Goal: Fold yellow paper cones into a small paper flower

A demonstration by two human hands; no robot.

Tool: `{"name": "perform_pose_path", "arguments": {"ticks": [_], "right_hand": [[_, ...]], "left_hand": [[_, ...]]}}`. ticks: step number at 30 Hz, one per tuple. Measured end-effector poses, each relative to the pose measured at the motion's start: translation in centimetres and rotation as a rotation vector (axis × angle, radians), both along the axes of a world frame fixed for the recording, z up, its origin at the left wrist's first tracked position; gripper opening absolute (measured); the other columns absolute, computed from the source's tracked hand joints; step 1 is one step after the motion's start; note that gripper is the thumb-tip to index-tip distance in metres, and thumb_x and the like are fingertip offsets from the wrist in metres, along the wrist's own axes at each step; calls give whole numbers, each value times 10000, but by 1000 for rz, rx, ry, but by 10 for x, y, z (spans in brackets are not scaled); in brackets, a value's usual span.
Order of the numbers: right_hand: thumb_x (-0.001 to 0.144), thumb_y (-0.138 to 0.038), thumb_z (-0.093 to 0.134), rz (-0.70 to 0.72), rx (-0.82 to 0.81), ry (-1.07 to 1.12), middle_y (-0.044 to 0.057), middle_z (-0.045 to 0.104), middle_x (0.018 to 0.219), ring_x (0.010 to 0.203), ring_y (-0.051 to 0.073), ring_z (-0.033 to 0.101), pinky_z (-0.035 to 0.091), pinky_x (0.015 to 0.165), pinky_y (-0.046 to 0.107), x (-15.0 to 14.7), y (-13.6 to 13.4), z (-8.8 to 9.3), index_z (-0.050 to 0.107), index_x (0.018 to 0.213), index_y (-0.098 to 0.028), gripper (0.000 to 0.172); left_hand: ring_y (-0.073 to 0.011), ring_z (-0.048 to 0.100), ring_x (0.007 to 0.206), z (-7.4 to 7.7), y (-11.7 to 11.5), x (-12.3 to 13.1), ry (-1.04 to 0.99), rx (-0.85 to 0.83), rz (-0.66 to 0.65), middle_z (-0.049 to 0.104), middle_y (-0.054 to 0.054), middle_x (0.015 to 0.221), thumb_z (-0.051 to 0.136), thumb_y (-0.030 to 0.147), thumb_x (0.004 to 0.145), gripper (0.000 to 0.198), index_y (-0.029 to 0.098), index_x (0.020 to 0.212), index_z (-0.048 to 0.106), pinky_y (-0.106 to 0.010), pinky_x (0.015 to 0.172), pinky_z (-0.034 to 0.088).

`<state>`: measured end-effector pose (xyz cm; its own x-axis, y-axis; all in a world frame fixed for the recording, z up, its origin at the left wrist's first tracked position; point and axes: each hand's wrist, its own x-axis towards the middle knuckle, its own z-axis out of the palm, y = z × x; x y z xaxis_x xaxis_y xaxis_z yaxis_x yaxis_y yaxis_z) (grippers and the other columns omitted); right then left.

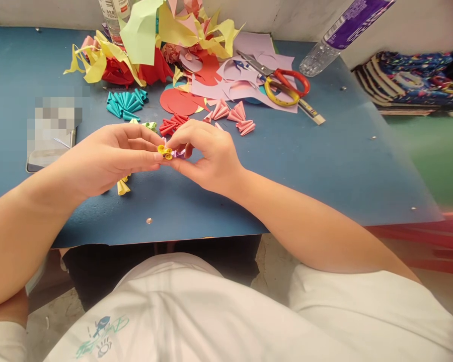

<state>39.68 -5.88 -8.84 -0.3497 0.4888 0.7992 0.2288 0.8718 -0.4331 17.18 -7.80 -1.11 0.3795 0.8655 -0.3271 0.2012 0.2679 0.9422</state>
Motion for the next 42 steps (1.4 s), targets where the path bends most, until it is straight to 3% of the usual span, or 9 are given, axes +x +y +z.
{"name": "perform_pose_path", "arguments": {"ticks": [9,15,20,25,27,30,33,38,42], "right_hand": [[939,-240,772,-21,100,26,-23,737,833,700,83,665,586,641,208,0,1,1,666,951,-269,111],[1010,-359,746,-24,13,34,-15,744,821,684,89,652,597,631,222,0,-3,4,655,939,-260,152],[1030,-324,722,39,76,15,-19,759,870,715,75,698,606,646,185,0,0,3,669,994,-267,85],[984,-292,769,-56,118,42,-34,663,766,635,93,566,566,614,253,-4,-9,6,609,927,-264,172],[1011,-247,713,-44,147,2,-47,604,719,648,106,571,583,663,273,-8,-17,5,583,897,-260,174],[1108,-289,554,21,114,-315,24,703,960,898,160,689,644,813,329,-16,-29,1,623,1039,-231,113],[1110,-315,559,104,128,-546,100,731,1221,1090,214,673,643,1019,397,-26,-35,-4,666,1232,-188,206],[1093,-224,534,62,217,-589,131,676,1376,1292,284,606,565,1202,490,-41,-31,-8,669,1325,-166,275],[1111,-131,421,-32,303,-696,80,648,1442,1367,264,590,583,1177,477,-56,-19,-5,656,1310,-250,330]], "left_hand": [[-338,803,1146,-4,-5,2,-31,61,-56,852,-58,1035,972,302,777,271,235,1014,858,-435,1093,611],[-260,791,980,-3,-3,1,-3,21,-60,830,-33,959,952,339,796,255,239,989,819,-390,976,610],[-174,707,831,0,-3,4,-60,10,14,727,6,822,961,304,775,229,208,866,775,-356,915,581],[-177,695,860,4,-2,6,-95,14,95,725,-12,842,945,261,818,236,180,869,729,-361,888,547],[-182,695,863,6,0,4,-111,29,153,739,0,838,960,261,806,271,197,920,723,-356,868,538],[-187,676,848,6,2,1,-115,72,194,744,34,800,1002,239,741,405,233,1060,752,-346,850,513],[-188,654,848,4,3,-3,-72,134,183,744,45,797,997,225,740,486,246,1173,777,-350,869,496],[-189,653,862,2,3,-7,-53,193,113,755,22,856,936,307,820,306,220,1073,789,-363,848,491],[-148,592,737,6,5,-8,-51,145,158,693,33,741,892,364,854,287,215,1051,745,-340,700,405]]}}
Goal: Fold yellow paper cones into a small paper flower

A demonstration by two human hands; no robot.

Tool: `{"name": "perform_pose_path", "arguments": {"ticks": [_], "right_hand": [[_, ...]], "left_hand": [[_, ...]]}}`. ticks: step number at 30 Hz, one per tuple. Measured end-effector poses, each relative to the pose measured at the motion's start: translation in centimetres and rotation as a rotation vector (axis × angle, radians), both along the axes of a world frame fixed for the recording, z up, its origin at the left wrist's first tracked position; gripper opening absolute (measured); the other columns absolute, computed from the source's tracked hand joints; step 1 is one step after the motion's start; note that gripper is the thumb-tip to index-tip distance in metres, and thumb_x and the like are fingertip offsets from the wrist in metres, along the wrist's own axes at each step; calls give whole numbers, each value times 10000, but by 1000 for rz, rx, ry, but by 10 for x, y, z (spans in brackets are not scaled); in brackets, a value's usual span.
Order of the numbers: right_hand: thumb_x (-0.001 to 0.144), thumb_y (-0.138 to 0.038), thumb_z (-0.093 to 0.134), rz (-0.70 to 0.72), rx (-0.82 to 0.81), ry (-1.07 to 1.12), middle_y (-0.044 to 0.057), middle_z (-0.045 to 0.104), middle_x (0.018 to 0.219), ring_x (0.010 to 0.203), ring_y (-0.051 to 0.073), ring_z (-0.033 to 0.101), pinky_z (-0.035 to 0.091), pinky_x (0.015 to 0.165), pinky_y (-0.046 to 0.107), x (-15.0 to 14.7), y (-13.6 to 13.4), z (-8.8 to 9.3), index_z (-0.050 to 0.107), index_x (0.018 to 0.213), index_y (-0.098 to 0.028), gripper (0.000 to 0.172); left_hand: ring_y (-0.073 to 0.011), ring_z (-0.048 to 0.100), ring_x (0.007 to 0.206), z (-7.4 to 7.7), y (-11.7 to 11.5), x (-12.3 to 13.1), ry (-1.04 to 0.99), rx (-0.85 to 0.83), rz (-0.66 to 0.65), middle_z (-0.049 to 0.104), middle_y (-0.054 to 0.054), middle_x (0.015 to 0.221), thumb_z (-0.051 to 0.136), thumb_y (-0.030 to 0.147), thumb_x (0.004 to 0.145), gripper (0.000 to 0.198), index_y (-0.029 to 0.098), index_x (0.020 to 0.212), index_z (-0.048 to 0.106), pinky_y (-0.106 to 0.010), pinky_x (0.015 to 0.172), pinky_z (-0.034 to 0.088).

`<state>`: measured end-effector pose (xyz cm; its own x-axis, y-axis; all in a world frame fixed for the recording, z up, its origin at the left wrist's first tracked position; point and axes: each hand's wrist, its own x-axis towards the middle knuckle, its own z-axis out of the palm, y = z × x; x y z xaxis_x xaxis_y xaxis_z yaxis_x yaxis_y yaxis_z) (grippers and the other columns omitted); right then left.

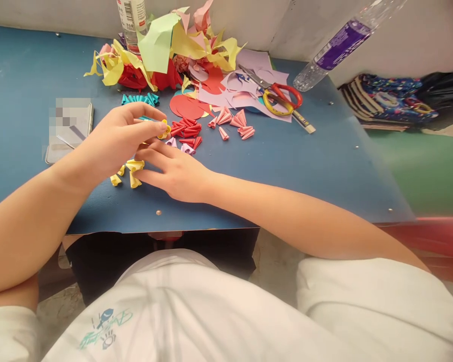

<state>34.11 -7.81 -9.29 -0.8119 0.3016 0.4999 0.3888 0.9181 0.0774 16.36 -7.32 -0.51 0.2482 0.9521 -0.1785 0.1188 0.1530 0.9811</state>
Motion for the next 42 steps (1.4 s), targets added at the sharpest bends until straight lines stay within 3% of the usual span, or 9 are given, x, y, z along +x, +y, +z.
{"name": "perform_pose_path", "arguments": {"ticks": [6,10,16,21,27,31,35,38,42], "right_hand": [[1144,-154,350,-67,41,-113,58,635,1423,1342,257,593,610,1115,477,-17,22,11,630,1383,-287,391],[1118,-87,361,-11,-7,-170,72,646,1410,1359,269,580,591,1111,501,-20,30,14,591,1435,-248,424],[1092,-118,472,13,-169,-196,76,756,1223,1295,294,620,550,1133,514,-22,27,20,622,1425,-210,376],[1084,-180,493,25,-199,-159,74,778,1027,1108,295,682,583,981,481,-10,23,28,727,1079,-158,235],[931,-19,557,101,-307,114,48,777,981,920,205,688,600,881,383,17,12,33,715,1050,-167,247],[999,-154,655,87,-277,322,23,758,925,868,188,688,597,833,366,32,12,30,708,971,-191,71],[1010,-172,670,74,-269,473,1,714,863,806,158,658,575,779,327,39,16,20,677,930,-199,85],[1009,-122,610,116,-245,388,20,698,899,834,167,644,565,782,339,43,16,14,674,980,-194,101],[994,-176,643,146,-258,141,73,719,1097,1007,230,647,574,893,433,47,13,13,686,1113,-191,127]], "left_hand": [[-172,632,837,0,9,-6,-78,43,94,745,-6,930,883,316,820,224,231,940,714,-338,724,453],[-199,651,779,-3,16,-6,-95,112,199,731,-62,906,822,252,824,102,243,812,722,-363,682,480],[-204,690,790,-5,19,-6,-74,123,190,744,-73,903,778,223,852,59,217,830,724,-370,755,516],[-202,698,823,-6,18,-7,-72,123,160,755,-64,901,767,215,888,51,191,871,725,-358,763,502],[-165,688,799,-1,12,-5,-61,72,102,761,-31,885,755,174,930,65,170,881,713,-331,771,492],[-168,697,798,-2,10,-3,-42,50,44,744,-23,855,773,193,938,91,163,885,706,-344,796,515],[-194,717,791,-5,9,-2,10,-9,-28,737,-34,803,815,218,895,128,180,870,696,-386,837,546],[-193,717,805,-6,8,-1,34,9,-31,721,-32,815,820,232,899,138,188,858,696,-381,835,543],[-191,702,814,-6,8,1,71,38,4,692,-25,824,809,241,922,130,193,862,704,-375,836,537]]}}
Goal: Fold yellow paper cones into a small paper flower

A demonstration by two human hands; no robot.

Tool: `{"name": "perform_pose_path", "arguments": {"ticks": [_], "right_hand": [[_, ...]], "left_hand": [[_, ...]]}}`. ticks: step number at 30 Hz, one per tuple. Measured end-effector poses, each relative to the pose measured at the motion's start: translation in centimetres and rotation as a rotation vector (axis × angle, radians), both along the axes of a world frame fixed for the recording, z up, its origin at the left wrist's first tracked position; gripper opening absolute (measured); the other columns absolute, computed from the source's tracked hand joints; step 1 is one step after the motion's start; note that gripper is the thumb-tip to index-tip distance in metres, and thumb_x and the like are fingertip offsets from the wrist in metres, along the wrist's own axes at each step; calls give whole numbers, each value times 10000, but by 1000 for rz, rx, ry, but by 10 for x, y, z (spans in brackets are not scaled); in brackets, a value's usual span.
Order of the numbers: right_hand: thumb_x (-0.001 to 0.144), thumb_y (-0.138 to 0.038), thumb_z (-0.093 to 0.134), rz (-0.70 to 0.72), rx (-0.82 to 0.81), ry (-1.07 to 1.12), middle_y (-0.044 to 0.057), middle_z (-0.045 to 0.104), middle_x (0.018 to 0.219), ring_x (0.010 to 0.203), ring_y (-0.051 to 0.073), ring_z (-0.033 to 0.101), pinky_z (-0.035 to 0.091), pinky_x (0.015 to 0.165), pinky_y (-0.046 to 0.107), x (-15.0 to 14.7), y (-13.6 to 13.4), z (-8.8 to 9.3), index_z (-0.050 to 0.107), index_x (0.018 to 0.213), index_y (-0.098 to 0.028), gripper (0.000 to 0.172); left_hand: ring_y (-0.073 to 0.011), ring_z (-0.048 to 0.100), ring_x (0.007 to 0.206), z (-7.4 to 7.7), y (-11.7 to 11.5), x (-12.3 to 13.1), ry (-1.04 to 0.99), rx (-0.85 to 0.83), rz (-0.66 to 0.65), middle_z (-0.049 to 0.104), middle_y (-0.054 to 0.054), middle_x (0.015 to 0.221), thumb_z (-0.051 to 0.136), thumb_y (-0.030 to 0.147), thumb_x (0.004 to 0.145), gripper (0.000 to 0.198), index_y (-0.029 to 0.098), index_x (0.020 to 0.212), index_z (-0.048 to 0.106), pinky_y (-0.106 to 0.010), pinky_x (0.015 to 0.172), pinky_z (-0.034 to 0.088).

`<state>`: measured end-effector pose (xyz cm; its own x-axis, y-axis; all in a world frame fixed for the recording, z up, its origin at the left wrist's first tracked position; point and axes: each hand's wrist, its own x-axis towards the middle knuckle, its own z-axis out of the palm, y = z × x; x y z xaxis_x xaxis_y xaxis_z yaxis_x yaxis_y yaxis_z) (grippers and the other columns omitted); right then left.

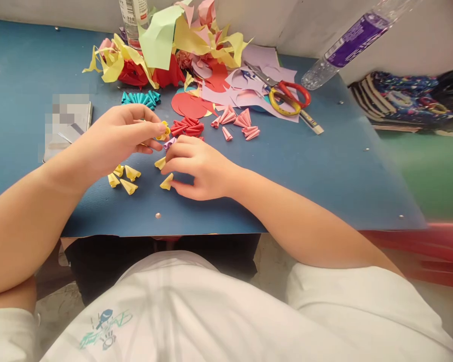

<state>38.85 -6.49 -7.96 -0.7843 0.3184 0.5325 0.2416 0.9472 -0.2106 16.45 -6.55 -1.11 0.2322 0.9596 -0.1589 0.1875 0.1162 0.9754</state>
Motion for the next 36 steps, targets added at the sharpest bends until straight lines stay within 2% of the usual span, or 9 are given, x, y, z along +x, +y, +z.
{"name": "perform_pose_path", "arguments": {"ticks": [3,6,8,11,16,20,25,30,36], "right_hand": [[1010,-164,641,40,34,-172,97,708,1254,1200,289,625,556,997,502,1,-2,0,690,1196,-194,194],[1072,-175,578,31,66,-238,99,717,1249,1245,302,623,544,1007,510,-1,-2,-1,698,1137,-186,137],[1096,-200,560,30,35,-161,96,734,1181,1169,258,648,559,1003,473,-2,-2,-2,696,1100,-168,139],[1096,-234,592,4,-48,89,69,738,1081,1033,184,679,602,962,381,-2,-1,-5,692,1093,-166,121],[1026,-189,624,-58,-85,424,24,733,959,888,160,711,636,820,345,-3,-1,-7,680,1011,-209,62],[1035,-242,597,-126,-100,434,39,713,1021,967,187,715,657,887,423,-3,-4,-3,696,1020,-245,100],[1064,-373,582,-184,-157,392,57,634,1048,958,194,683,669,838,427,1,-6,1,698,1096,-271,157],[1086,-429,578,-174,-150,407,43,629,1114,1008,189,700,693,832,404,2,-3,-3,677,1148,-297,176],[1086,-379,630,-135,-73,514,8,664,1072,930,137,718,684,786,326,1,-3,-5,675,1121,-288,107]], "left_hand": [[-199,701,816,-1,0,1,47,-12,8,711,-30,844,832,252,902,133,200,872,713,-374,830,533],[-212,721,848,-2,1,2,71,-13,10,719,-25,844,840,258,892,129,216,874,719,-372,837,541],[-212,730,856,-3,1,2,71,-4,12,721,-21,840,836,253,893,121,221,871,721,-371,844,550],[-203,732,838,-2,0,0,55,4,8,736,-25,852,825,237,904,113,211,879,718,-375,853,557],[-215,737,858,-1,-7,-1,-21,16,-58,746,-43,863,851,269,900,155,195,931,719,-391,858,566],[-199,718,766,-3,-10,3,-92,-36,-88,705,-36,794,887,266,848,188,198,858,713,-380,798,577],[-186,711,800,-1,-13,5,-165,-146,-139,708,-16,821,882,290,860,161,219,862,738,-351,800,593],[-166,716,824,1,-14,4,-216,-204,-197,734,-9,850,808,256,939,86,209,911,742,-321,817,638],[-162,745,814,-2,-11,4,-226,-223,-260,723,3,811,850,284,909,119,214,906,753,-286,807,669]]}}
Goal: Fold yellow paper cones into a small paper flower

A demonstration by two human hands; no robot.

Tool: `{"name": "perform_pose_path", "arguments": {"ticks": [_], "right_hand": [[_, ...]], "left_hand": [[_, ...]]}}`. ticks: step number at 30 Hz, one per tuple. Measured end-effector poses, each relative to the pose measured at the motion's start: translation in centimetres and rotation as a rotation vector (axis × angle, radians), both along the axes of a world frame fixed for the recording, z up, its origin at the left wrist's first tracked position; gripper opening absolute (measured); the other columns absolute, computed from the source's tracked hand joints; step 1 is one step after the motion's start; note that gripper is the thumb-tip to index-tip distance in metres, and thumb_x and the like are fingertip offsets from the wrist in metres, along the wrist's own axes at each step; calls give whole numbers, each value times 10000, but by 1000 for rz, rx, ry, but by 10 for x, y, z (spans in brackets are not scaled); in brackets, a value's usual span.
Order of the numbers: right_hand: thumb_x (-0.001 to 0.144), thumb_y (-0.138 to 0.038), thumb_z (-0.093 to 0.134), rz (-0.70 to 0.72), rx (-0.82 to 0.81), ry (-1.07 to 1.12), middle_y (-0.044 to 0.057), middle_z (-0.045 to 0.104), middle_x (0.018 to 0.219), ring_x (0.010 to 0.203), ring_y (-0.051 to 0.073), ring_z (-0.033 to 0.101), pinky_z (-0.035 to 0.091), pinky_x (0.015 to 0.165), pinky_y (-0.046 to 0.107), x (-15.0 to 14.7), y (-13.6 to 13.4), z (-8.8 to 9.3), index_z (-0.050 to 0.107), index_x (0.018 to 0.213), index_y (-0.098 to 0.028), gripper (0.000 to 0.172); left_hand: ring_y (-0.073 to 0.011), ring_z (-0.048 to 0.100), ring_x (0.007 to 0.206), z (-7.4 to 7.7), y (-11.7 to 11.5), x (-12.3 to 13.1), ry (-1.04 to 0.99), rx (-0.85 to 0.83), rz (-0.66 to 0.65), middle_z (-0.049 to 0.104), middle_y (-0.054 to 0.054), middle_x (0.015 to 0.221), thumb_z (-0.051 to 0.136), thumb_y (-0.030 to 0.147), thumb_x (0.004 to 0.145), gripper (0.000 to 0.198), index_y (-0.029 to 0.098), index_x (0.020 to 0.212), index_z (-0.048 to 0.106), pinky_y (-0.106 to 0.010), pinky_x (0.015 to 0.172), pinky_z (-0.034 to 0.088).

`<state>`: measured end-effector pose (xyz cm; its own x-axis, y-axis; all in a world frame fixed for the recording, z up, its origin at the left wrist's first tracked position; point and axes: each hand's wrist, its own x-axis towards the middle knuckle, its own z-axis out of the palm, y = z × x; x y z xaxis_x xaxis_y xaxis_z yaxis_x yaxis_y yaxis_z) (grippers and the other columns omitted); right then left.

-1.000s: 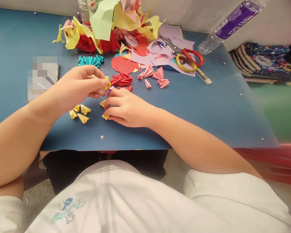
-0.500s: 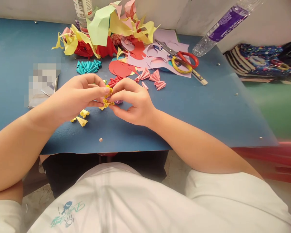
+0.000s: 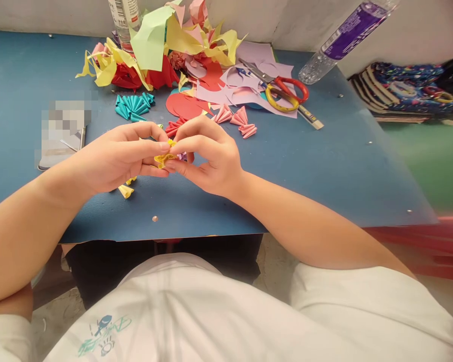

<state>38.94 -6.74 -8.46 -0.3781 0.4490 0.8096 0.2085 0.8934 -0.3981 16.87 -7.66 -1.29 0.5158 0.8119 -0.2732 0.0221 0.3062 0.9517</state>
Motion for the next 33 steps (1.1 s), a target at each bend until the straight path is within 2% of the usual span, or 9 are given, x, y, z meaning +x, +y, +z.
{"name": "perform_pose_path", "arguments": {"ticks": [2,8,12,14,20,23,26,30,33], "right_hand": [[1075,-315,653,1,53,38,-10,681,1018,901,119,721,671,781,297,0,-1,1,675,1054,-278,48],[1048,-259,623,-40,74,68,-8,744,914,788,109,716,634,688,263,-3,-2,5,643,909,-245,142],[969,-245,706,6,149,143,-50,747,848,707,57,683,595,642,162,-6,2,2,670,944,-288,62],[965,-212,675,-27,60,159,-37,768,891,750,67,696,618,685,169,-9,4,0,697,984,-302,94],[949,-229,648,-39,127,171,-43,800,867,753,69,734,619,717,159,-11,5,0,734,964,-313,121],[969,-205,603,-92,94,142,-13,791,892,756,80,710,627,733,195,-11,0,3,737,953,-299,165],[1000,-221,579,-144,92,121,14,785,891,741,99,696,629,693,215,-10,-3,3,743,958,-283,180],[1012,-239,676,-108,89,142,11,797,853,766,107,727,650,766,225,-8,2,0,758,979,-267,93],[990,-245,730,-84,31,185,-16,820,858,733,91,739,642,721,199,-6,4,-1,765,962,-278,56]], "left_hand": [[-185,767,827,-2,2,-1,19,3,-27,735,-7,826,862,288,883,124,218,895,761,-297,805,671],[-174,761,867,-4,4,-5,45,-25,-46,763,-13,906,816,226,928,67,209,948,754,-316,866,653],[-161,732,862,-2,4,-4,22,-46,-46,750,-18,898,806,186,926,54,190,913,754,-340,882,634],[-160,719,855,-1,4,-2,18,-59,-26,727,-18,858,825,168,891,73,178,872,755,-344,878,632],[-165,720,855,-4,4,1,28,-86,11,708,-21,820,912,214,826,154,158,828,769,-381,967,639],[-169,729,855,-7,4,1,17,-86,17,719,-22,823,929,252,810,162,175,822,788,-405,1019,645],[-175,744,862,-10,5,1,22,-82,34,737,-30,841,916,257,810,136,180,816,804,-381,997,656],[-176,752,849,-9,5,5,11,-80,91,710,-23,803,907,228,809,143,172,772,780,-354,936,667],[-182,768,858,-5,4,6,5,-86,106,712,-17,809,883,178,826,150,165,799,736,-366,933,663]]}}
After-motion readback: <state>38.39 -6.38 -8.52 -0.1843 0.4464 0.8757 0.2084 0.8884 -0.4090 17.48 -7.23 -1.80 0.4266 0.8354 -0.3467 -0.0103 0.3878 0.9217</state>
